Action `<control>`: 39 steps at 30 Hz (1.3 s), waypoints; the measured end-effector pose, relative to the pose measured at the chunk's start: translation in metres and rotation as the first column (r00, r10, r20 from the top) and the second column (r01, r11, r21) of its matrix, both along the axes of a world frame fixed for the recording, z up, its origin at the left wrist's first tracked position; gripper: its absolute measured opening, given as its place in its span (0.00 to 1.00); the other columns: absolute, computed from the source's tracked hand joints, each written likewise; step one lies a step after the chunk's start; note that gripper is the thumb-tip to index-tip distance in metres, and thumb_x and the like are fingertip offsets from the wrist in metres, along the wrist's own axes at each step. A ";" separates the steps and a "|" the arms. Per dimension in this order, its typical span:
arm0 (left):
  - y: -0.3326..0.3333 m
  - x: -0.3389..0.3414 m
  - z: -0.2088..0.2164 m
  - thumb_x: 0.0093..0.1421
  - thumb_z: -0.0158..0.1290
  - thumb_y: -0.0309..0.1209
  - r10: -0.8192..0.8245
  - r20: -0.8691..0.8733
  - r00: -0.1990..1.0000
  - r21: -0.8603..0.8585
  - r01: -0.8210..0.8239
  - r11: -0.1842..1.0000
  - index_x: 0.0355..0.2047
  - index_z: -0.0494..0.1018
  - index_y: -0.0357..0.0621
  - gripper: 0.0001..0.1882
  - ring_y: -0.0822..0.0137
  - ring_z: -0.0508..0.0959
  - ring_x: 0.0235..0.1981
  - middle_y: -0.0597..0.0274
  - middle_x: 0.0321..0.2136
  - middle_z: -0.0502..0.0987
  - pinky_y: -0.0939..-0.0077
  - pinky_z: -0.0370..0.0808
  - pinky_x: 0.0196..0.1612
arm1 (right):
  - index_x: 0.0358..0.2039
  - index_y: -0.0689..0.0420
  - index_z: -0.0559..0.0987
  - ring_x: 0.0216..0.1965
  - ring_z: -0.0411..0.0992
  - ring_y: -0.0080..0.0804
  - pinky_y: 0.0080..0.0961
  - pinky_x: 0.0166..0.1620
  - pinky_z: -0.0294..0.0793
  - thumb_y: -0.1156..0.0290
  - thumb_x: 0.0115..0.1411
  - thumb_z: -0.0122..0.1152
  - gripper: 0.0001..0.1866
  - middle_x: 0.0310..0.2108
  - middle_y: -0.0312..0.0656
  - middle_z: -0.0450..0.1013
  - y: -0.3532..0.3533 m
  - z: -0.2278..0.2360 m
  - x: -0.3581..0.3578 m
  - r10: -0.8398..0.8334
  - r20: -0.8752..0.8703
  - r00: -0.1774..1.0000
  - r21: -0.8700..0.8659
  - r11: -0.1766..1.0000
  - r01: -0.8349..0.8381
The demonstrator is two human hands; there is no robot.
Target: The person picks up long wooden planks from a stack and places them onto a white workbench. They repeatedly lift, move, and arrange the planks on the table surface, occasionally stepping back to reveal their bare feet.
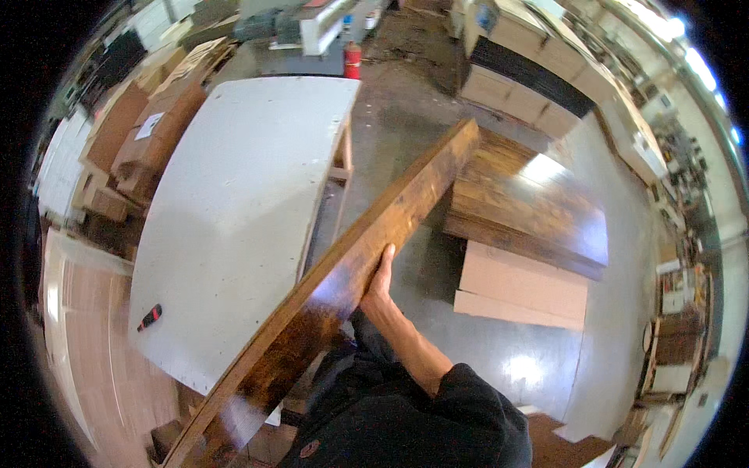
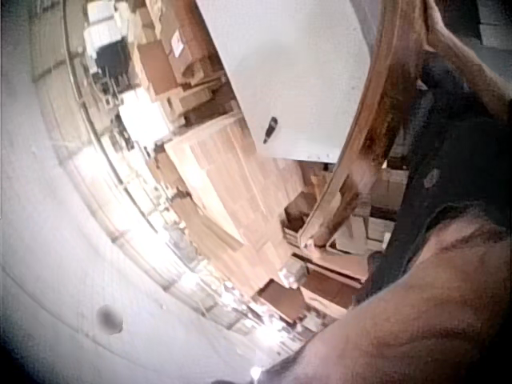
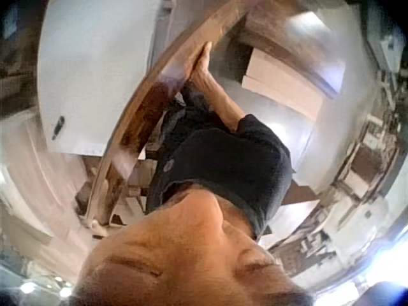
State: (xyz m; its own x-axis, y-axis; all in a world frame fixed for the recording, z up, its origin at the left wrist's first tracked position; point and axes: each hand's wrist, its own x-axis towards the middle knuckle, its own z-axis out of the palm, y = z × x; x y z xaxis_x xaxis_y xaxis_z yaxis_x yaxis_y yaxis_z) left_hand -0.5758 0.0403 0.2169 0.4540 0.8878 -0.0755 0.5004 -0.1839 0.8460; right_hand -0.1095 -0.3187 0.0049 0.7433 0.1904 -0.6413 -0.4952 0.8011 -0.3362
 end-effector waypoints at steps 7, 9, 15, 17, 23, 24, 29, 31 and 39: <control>0.009 0.055 0.001 0.43 0.71 0.62 -0.216 -0.102 0.971 -0.114 0.204 0.972 0.51 0.70 0.38 0.47 0.63 0.78 0.38 0.60 0.39 0.73 0.64 0.78 0.39 | 0.72 0.55 0.59 0.69 0.58 0.47 0.45 0.71 0.56 0.27 0.62 0.48 0.51 0.71 0.45 0.60 -0.148 -0.086 -0.077 -0.297 -0.143 0.944 -0.140 0.950 0.278; 0.002 0.083 0.000 0.44 0.71 0.62 -0.284 -0.143 0.948 -0.151 0.262 0.953 0.51 0.71 0.38 0.46 0.63 0.78 0.38 0.60 0.39 0.73 0.64 0.78 0.39 | 0.67 0.52 0.68 0.63 0.66 0.47 0.48 0.67 0.63 0.28 0.61 0.51 0.46 0.64 0.42 0.69 -0.189 -0.112 -0.091 -0.382 -0.239 0.893 -0.193 0.920 0.342; -0.043 0.193 -0.013 0.45 0.71 0.61 -0.489 -0.217 0.845 -0.283 0.425 0.860 0.50 0.71 0.38 0.45 0.63 0.79 0.38 0.60 0.38 0.73 0.64 0.78 0.38 | 0.68 0.53 0.67 0.66 0.63 0.46 0.45 0.70 0.57 0.30 0.64 0.50 0.45 0.68 0.40 0.65 -0.324 -0.174 -0.117 -0.620 -0.251 0.743 -0.297 0.780 0.551; -0.060 0.233 -0.025 0.46 0.71 0.61 -0.548 -0.241 0.801 -0.324 0.466 0.823 0.49 0.71 0.38 0.44 0.64 0.79 0.37 0.60 0.38 0.74 0.64 0.78 0.38 | 0.70 0.55 0.62 0.69 0.59 0.45 0.44 0.71 0.53 0.30 0.64 0.48 0.47 0.71 0.42 0.61 -0.358 -0.168 -0.121 -0.640 -0.283 0.715 -0.284 0.768 0.575; -0.116 0.340 -0.079 0.47 0.70 0.61 -0.661 -0.231 0.714 -0.425 0.537 0.729 0.49 0.71 0.38 0.43 0.64 0.79 0.37 0.61 0.37 0.74 0.64 0.78 0.37 | 0.73 0.56 0.57 0.72 0.53 0.46 0.44 0.73 0.47 0.27 0.65 0.42 0.50 0.74 0.45 0.53 -0.471 -0.144 -0.105 -0.751 -0.212 0.625 -0.316 0.658 0.683; -0.124 0.356 -0.090 0.47 0.70 0.60 -0.671 -0.223 0.707 -0.434 0.544 0.718 0.48 0.72 0.38 0.42 0.64 0.79 0.37 0.61 0.37 0.74 0.64 0.78 0.37 | 0.73 0.56 0.57 0.72 0.53 0.46 0.43 0.73 0.47 0.28 0.66 0.42 0.49 0.74 0.44 0.54 -0.484 -0.141 -0.100 -0.757 -0.224 0.614 -0.307 0.653 0.692; -0.168 0.451 -0.145 0.48 0.70 0.59 -0.720 -0.189 0.668 -0.455 0.590 0.667 0.45 0.73 0.38 0.39 0.64 0.79 0.36 0.61 0.34 0.75 0.65 0.78 0.37 | 0.73 0.56 0.57 0.72 0.53 0.46 0.44 0.73 0.49 0.28 0.65 0.43 0.49 0.74 0.44 0.53 -0.552 -0.176 -0.079 -0.818 -0.155 0.554 -0.354 0.569 0.742; -0.195 0.491 -0.171 0.49 0.70 0.56 -0.728 -0.160 0.666 -0.420 0.622 0.661 0.40 0.75 0.37 0.34 0.63 0.80 0.34 0.61 0.30 0.76 0.67 0.77 0.36 | 0.73 0.56 0.57 0.72 0.53 0.47 0.45 0.73 0.49 0.28 0.65 0.43 0.50 0.74 0.44 0.53 -0.575 -0.168 -0.051 -0.825 -0.160 0.542 -0.337 0.561 0.756; -0.259 0.673 -0.284 0.38 0.74 0.59 -0.626 -0.335 0.704 -0.330 0.535 0.778 0.50 0.73 0.36 0.48 0.53 0.80 0.40 0.51 0.39 0.78 0.54 0.79 0.42 | 0.72 0.53 0.59 0.71 0.54 0.48 0.48 0.71 0.54 0.28 0.65 0.43 0.48 0.73 0.44 0.56 -0.663 -0.215 0.076 -0.845 -0.146 0.514 -0.324 0.532 0.783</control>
